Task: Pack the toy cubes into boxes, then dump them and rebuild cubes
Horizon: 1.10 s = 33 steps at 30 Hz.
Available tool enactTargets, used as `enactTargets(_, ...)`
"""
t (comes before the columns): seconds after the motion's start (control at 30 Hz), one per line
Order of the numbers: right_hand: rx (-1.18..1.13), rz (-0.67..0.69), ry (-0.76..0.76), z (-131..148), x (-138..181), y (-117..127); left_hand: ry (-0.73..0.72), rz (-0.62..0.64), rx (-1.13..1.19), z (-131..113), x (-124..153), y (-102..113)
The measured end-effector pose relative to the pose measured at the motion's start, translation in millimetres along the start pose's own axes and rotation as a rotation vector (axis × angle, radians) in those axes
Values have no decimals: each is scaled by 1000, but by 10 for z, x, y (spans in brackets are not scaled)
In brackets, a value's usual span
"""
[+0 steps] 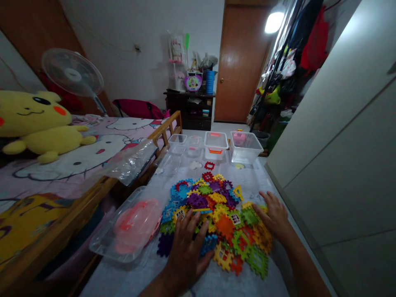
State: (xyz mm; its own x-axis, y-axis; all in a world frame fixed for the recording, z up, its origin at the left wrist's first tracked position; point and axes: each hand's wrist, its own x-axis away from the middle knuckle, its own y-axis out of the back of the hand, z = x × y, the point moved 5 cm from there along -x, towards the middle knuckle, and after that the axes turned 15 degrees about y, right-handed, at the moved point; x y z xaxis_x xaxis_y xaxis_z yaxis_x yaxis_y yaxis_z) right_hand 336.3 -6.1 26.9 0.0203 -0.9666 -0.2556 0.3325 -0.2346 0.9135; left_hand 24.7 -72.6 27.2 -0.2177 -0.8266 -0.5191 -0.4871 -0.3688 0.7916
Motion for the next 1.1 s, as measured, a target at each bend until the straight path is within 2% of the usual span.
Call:
enactTargets(0.07, 105, 43, -140, -229, 95, -111, -9, 6, -5, 5, 8, -5)
enactTargets(0.13, 133, 74, -179, -265, 164, -226, -18, 19, -13, 8, 13, -11)
enactTargets(0.37, 70, 38, -64, 279, 148, -382, -22, 32, 9, -6, -2, 17)
enactTargets(0.6, -284, -266, 190, 483, 58, -331, -8, 44, 15, 7, 2, 4)
enactTargets(0.73, -386, -347, 300, 585, 31, -248, -14, 40, 9, 0, -2, 10)
enactTargets(0.87, -515, -376, 348, 606, 46, -197, -13, 49, 14, 1, -6, 16)
enactTargets(1.0, -679, -375, 277, 522, 84, -201, -24, 47, 9, 12, 14, 1)
enactTargets(1.1, -873, -253, 181, 535, 103, -255, -31, 48, 0, 14, 23, -8)
